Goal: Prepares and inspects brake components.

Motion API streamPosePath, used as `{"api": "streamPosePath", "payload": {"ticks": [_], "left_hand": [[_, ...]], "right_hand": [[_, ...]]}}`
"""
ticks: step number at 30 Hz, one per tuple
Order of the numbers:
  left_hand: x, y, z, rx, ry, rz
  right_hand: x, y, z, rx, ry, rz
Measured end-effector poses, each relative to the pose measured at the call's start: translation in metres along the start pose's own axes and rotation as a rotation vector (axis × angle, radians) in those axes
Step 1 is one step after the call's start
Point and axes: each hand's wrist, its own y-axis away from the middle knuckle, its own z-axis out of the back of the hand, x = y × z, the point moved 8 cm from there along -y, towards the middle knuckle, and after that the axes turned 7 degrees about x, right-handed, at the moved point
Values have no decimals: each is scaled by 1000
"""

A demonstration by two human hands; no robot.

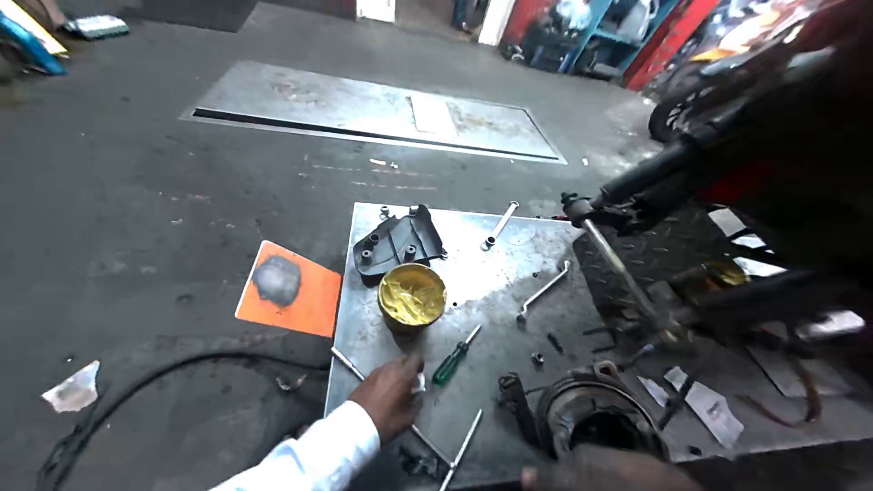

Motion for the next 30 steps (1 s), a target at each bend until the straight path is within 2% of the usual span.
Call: {"api": "streamPosePath", "payload": {"ticks": [2,4,9,13,16,19,24,27,30], "left_hand": [[-15,20,0,-112,121,-152],[-36,41,5,-199,242,-263],[-64,64,-3,-205,729,-391],[-58,67,-16,-137,913,-321],[-51,65,-20,-88,1002,-306],[-47,61,-19,-113,1114,-244],[-34,55,-12,-180,1200,-206],[-25,53,-17,-181,1295,-180],[-19,56,-23,-171,1326,-122]], "right_hand": [[-11,13,16,-108,-181,-16],[-16,22,28,-186,-224,-10],[-24,32,26,-200,-164,-100],[-26,26,7,-108,-65,-178],[-26,19,-2,-70,-18,-151],[-29,14,-3,-91,19,-125],[-41,-1,-4,-104,376,-219],[-57,-32,16,-132,472,-256],[-74,-93,33,-55,447,-296]]}}
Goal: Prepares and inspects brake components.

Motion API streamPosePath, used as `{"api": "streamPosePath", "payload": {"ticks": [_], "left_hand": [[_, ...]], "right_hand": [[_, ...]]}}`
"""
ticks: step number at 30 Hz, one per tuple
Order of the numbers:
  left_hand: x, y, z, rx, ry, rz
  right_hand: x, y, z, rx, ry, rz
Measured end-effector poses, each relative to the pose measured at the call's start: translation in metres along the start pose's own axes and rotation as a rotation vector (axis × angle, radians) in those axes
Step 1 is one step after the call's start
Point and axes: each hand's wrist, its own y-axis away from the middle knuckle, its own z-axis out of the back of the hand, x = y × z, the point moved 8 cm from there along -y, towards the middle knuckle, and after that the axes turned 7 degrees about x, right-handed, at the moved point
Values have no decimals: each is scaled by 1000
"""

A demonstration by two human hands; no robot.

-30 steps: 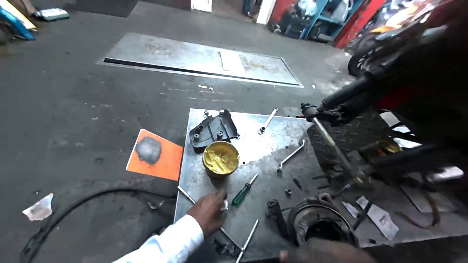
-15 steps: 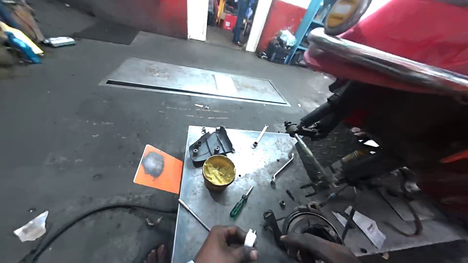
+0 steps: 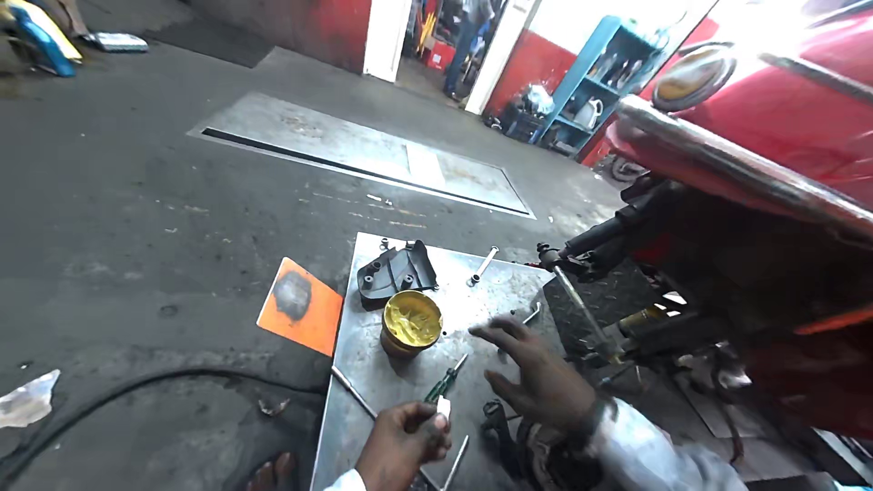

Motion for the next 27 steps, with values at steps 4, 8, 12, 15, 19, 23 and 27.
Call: {"api": "streamPosePath", "payload": {"ticks": [4,8,12,15,19,23,27], "left_hand": [[5,7,7,6,-65,37],[9,9,14,-8,-62,68],[14,9,12,6,-29,105],[18,8,10,17,-30,105],[19,6,10,14,-28,101],[20,4,13,-16,-24,96],[21,3,14,-16,-51,95]], "right_hand": [[5,-80,-12,164,154,-7],[-5,-110,-35,373,302,2],[-13,-111,-43,403,353,6],[-15,-110,-46,424,300,20],[-18,-110,-49,418,166,48],[-20,-105,-49,441,-93,28],[-33,-97,-48,494,-470,-37]]}}
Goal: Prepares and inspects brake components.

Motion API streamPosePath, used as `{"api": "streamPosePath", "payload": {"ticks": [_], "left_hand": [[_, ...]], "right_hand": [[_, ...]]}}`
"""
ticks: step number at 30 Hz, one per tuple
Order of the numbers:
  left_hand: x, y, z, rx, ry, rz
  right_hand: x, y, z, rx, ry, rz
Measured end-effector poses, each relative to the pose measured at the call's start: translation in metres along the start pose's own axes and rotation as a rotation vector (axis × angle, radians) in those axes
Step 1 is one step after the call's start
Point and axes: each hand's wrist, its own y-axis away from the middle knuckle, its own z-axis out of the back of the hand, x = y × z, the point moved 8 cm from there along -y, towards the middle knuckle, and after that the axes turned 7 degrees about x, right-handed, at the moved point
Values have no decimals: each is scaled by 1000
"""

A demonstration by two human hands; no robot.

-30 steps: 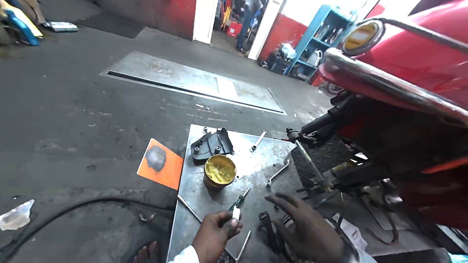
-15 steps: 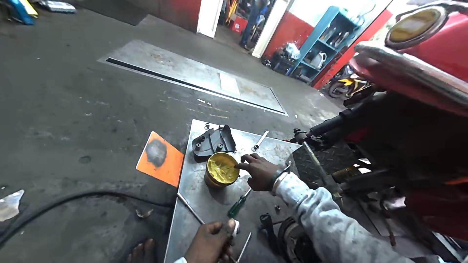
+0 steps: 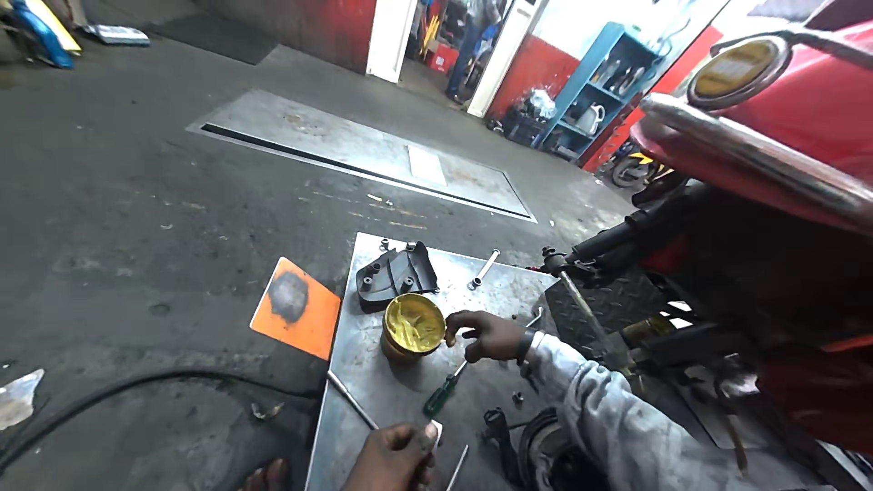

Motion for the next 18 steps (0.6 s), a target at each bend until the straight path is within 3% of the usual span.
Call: {"api": "streamPosePath", "payload": {"ticks": [2,7,13,15,18], "left_hand": [[0,0,1,-9,-6,-9],[-22,5,-1,32,49,-102],[-74,34,-29,28,-295,-575],[-91,46,-47,62,-399,-747],[-107,56,-70,133,-448,-862]], "right_hand": [[3,8,3,-21,-17,0],[38,58,0,-230,303,50],[80,185,-65,-475,445,97],[84,211,-81,-518,405,65],[88,224,-87,-669,339,94]]}}
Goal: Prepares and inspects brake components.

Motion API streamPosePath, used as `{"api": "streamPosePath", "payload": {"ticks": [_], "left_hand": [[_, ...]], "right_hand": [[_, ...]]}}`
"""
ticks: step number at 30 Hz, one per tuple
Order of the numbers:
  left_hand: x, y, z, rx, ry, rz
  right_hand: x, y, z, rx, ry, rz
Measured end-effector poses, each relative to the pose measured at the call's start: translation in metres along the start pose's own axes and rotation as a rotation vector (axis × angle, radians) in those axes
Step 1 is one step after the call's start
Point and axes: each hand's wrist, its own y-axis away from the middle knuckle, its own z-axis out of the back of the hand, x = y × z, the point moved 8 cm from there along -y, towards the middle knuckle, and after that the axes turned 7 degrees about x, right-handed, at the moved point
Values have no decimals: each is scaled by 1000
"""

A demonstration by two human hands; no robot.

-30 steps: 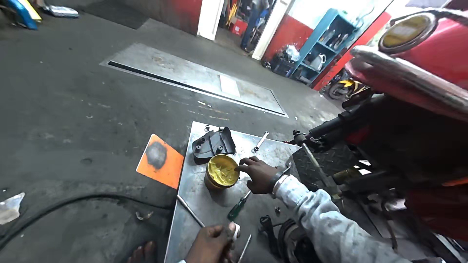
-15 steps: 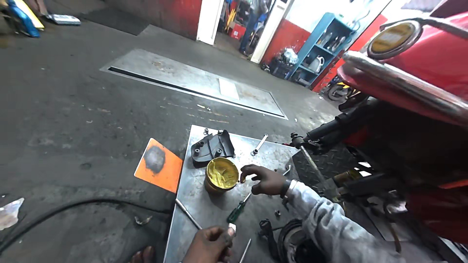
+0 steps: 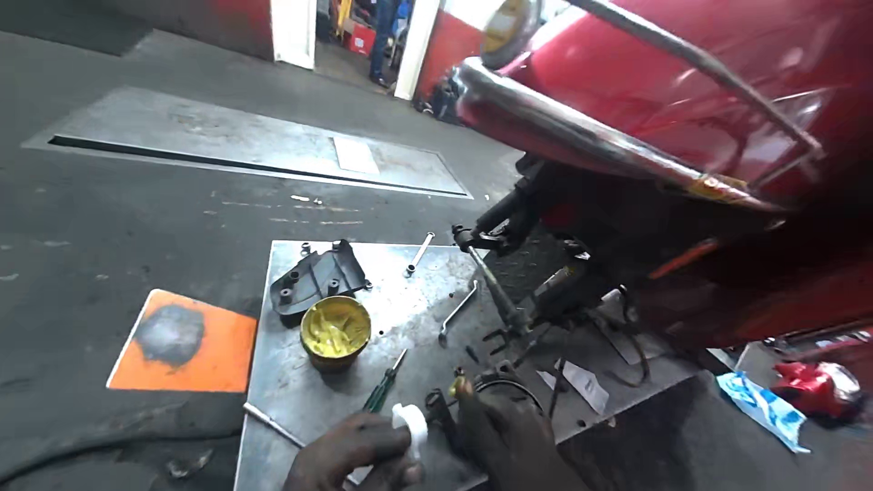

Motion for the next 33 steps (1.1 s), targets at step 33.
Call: {"api": "streamPosePath", "payload": {"ticks": [33], "left_hand": [[-5,-17,-22,-78,297,189]], "right_hand": [[-12,21,5,-291,217,17]]}}
